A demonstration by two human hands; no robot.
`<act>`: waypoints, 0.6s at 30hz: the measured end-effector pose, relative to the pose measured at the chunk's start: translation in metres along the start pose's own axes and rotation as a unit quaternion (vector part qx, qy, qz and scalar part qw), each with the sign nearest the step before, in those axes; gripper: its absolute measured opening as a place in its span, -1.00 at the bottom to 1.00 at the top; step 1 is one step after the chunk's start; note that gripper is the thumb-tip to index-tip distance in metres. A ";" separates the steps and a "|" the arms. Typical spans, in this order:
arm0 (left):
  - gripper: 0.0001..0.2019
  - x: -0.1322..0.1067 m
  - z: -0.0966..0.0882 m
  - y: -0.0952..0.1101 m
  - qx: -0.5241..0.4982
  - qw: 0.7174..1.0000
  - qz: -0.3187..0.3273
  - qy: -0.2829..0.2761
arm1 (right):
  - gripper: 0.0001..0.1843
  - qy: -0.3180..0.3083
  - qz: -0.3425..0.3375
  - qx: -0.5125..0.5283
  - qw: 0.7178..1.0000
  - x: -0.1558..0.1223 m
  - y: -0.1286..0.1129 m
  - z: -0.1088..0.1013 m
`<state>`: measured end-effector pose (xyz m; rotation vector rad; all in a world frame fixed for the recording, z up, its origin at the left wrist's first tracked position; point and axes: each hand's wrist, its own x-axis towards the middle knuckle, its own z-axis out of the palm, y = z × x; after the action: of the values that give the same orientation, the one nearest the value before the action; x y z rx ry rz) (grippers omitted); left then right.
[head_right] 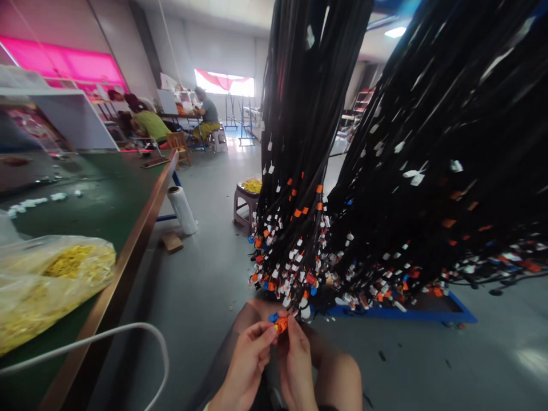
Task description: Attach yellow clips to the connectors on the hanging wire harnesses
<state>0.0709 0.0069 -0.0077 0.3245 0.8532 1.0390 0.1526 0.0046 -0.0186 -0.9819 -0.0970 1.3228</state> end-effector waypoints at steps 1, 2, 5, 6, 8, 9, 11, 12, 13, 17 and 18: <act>-0.69 0.000 0.000 0.001 -0.005 1.000 -0.002 0.002 | -0.66 -0.001 -0.003 0.001 1.000 0.000 0.001 0.000; -0.69 0.000 0.000 0.001 -0.008 1.000 -0.004 0.003 | -0.66 -0.001 -0.005 0.000 1.000 0.000 0.001 -0.001; -0.68 -0.001 0.002 0.001 -0.011 1.000 -0.008 0.009 | -0.66 0.002 -0.017 -0.010 1.000 0.001 0.003 -0.002; -0.68 -0.001 0.002 0.001 -0.013 1.000 -0.007 0.012 | -0.66 0.002 -0.022 -0.015 1.000 0.001 0.004 -0.003; -0.69 -0.001 0.004 0.000 -0.021 1.000 -0.005 0.021 | -0.66 0.004 -0.031 -0.021 0.999 0.001 0.005 -0.003; -0.70 -0.002 0.005 -0.001 -0.027 0.999 -0.003 0.026 | -0.65 0.008 -0.034 -0.023 0.999 0.000 0.006 -0.003; -0.70 -0.002 0.006 -0.002 -0.041 0.999 -0.004 0.032 | -0.65 0.019 -0.040 -0.028 0.999 0.000 0.008 -0.002; -0.70 -0.002 0.006 -0.003 -0.048 0.998 -0.004 0.033 | -0.65 0.024 -0.043 -0.030 0.998 0.000 0.008 -0.002; -0.71 -0.002 0.006 -0.003 -0.053 0.998 -0.005 0.033 | -0.64 0.029 -0.046 -0.032 0.998 0.000 0.009 -0.001; -0.72 -0.001 0.005 -0.005 -0.051 0.998 -0.004 0.025 | -0.63 0.037 -0.052 -0.036 0.997 -0.001 0.011 0.000; -0.72 -0.001 0.005 -0.005 -0.048 0.999 -0.002 0.024 | -0.63 0.038 -0.054 -0.037 0.997 -0.001 0.011 0.000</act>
<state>0.0772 0.0043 -0.0072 0.2173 0.8427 1.0849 0.1434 0.0027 -0.0251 -1.0735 -0.1394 1.1896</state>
